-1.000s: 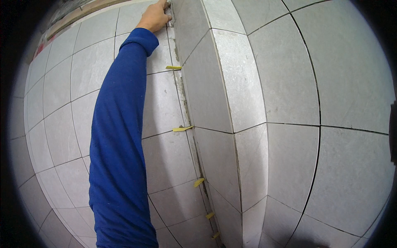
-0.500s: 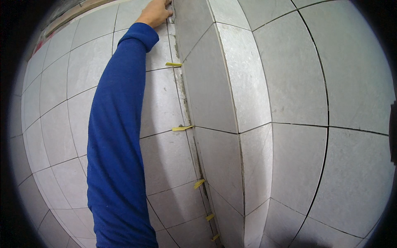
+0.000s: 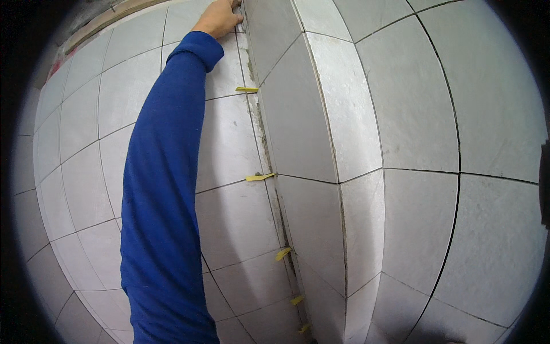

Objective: The person applies grout into the gaps between white wall tiles using a small trowel, then wipes the surface with a blue sponge. They repeatedly smooth the grout lines and clean excess material from the tile faces.

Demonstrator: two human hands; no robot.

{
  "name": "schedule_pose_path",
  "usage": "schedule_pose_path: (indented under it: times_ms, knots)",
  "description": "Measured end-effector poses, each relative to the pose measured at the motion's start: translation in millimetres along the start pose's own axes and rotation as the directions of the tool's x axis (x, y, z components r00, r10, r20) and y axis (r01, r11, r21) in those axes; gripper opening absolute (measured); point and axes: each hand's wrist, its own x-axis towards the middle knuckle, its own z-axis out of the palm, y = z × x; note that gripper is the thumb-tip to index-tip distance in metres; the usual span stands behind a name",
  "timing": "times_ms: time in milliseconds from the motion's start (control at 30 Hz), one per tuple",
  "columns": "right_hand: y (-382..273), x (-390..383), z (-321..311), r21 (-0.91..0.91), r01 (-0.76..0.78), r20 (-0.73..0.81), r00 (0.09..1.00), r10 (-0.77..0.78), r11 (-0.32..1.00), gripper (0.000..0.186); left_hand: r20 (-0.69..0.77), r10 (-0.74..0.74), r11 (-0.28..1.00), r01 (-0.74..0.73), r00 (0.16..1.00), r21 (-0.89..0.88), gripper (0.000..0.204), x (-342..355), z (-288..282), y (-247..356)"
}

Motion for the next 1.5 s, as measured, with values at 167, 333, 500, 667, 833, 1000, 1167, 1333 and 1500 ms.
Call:
schedule_pose_path:
  times_ms: [167,333,500,667,833,1000,1167,1333,1500]
  knots:
    - [-11,-6,-11,0.147,-0.197,0.120,0.976,0.180,0.969,0.048,0.071,0.010,0.999,-0.008,0.997,-0.040,0.098,3,-8,0]
    - [-2,1,-9,0.154,-0.068,0.111,0.993,0.051,0.986,0.050,0.043,0.050,0.994,-0.046,0.998,-0.098,0.098,5,-3,-7]
    - [-7,2,-11,0.095,-0.095,0.114,0.990,0.084,0.991,0.050,0.016,0.060,0.998,-0.061,0.998,0.018,0.092,5,-2,-9]
    - [0,-13,-17,0.137,-0.168,0.198,0.970,0.140,0.976,0.050,-0.065,0.059,0.996,-0.055,0.996,0.064,0.082,-6,-1,4]
    - [19,-17,-18,0.214,-0.002,0.157,0.987,-0.033,0.977,0.052,-0.170,0.013,0.999,-0.005,0.985,0.051,0.076,-37,1,28]
    - [19,-6,-16,0.190,0.060,0.152,0.984,-0.090,0.980,0.053,-0.251,0.018,0.997,0.003,0.968,0.082,0.066,-61,3,47]
    - [12,-1,-12,0.146,0.066,0.097,0.992,-0.081,0.987,0.051,-0.233,0.020,0.997,-0.002,0.972,0.078,0.066,-59,4,52]
    - [9,-5,-11,0.168,-0.004,0.093,0.996,-0.012,0.986,0.046,-0.268,0.015,1.000,-0.008,0.963,0.028,0.066,-57,7,52]
    - [7,-10,-6,0.185,-0.036,0.035,0.999,0.031,0.982,0.041,-0.261,0.008,0.999,0.002,0.965,0.035,0.066,-57,6,53]
